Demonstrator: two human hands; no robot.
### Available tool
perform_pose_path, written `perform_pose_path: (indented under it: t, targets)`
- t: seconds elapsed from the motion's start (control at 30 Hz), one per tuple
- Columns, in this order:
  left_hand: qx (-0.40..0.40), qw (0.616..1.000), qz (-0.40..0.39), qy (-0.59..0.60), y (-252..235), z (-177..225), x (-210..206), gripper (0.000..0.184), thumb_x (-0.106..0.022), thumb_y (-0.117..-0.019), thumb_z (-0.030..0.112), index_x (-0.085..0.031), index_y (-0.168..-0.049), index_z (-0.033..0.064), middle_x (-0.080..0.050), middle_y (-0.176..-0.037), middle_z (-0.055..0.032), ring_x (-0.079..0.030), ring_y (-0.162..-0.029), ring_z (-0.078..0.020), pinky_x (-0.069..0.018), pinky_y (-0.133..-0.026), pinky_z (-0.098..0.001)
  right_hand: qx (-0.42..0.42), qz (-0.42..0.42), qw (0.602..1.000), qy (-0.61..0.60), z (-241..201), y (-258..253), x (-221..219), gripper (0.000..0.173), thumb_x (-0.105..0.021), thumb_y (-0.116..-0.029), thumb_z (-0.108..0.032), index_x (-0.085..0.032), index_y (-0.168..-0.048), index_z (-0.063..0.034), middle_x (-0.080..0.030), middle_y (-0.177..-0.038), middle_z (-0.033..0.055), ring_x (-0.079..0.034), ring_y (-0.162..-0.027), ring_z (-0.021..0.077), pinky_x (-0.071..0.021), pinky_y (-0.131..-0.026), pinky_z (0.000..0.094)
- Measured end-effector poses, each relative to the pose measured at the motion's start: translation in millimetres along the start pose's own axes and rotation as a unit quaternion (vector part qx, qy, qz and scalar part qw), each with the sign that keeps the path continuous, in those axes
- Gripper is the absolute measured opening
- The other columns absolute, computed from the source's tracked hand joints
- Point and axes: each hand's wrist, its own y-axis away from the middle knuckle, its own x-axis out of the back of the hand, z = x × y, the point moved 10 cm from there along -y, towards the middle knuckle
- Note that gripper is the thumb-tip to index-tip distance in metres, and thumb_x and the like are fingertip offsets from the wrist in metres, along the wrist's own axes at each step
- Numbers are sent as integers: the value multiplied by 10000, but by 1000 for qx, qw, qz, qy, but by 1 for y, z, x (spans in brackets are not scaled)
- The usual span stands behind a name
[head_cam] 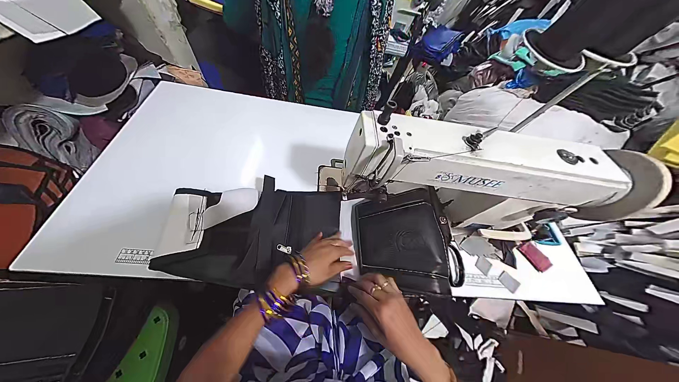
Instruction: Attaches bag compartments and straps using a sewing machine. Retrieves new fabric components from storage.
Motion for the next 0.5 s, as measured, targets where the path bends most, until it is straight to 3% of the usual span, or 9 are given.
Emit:
perform_pose_path:
  t: [0.03, 0.1, 0.17, 0.23, 0.37, 0.5]
  targets:
    - [-58, 998, -35, 4, 13, 1, 1, 365, -577, -1035, 185, -651, -1346, 7, -581, -1463, -183, -436, -1461, -366, -286, -1204, -566, 8, 16, 1000, 21, 0, 2, -10, 217, -593, -902, -139, -801, -958, -110, -764, -990, 53, -692, -976, 259, -507, -815, 410]
    - [-130, 991, -38, -10, 39, -1, -10, 400, -714, -921, 76, -686, -1318, 38, -614, -1430, -166, -456, -1437, -395, -334, -1172, -572, 9, 44, 998, 37, 6, 1, -12, 214, -591, -887, -110, -801, -931, -115, -754, -950, 49, -681, -926, 262, -491, -765, 408]
    - [-184, 976, 79, -85, 62, -6, -23, 443, -697, -863, -9, -720, -1287, 114, -635, -1421, -97, -542, -1360, -371, -448, -1047, -572, 8, 52, 997, 56, 8, 0, -12, 212, -588, -904, -131, -795, -933, -103, -741, -928, 65, -682, -898, 265, -499, -748, 407]
    - [-222, 933, 219, -182, 74, -5, -29, 370, -583, -925, 8, -750, -1217, 163, -702, -1327, -26, -671, -1197, -276, -553, -916, -443, 16, 54, 995, 78, 5, -3, -13, 214, -577, -915, -140, -786, -918, -92, -735, -911, 79, -681, -882, 268, -497, -743, 400]
    - [-222, 908, 288, -208, 74, -3, -28, 272, -542, -1002, 146, -763, -1161, 150, -750, -1218, -7, -710, -1102, -226, -566, -859, -372, 59, 100, 988, 98, -3, -6, -13, 205, -563, -919, -117, -731, -822, -52, -700, -806, 101, -666, -797, 270, -523, -739, 355]
    - [-189, 913, 293, -211, 71, 0, -23, 352, -636, -953, 212, -681, -1293, 130, -759, -1102, -75, -729, -1017, -283, -585, -796, -423, 71, 114, 985, 110, -9, -5, -15, 195, -566, -919, -91, -727, -819, -44, -699, -798, 102, -659, -797, 270, -508, -733, 354]
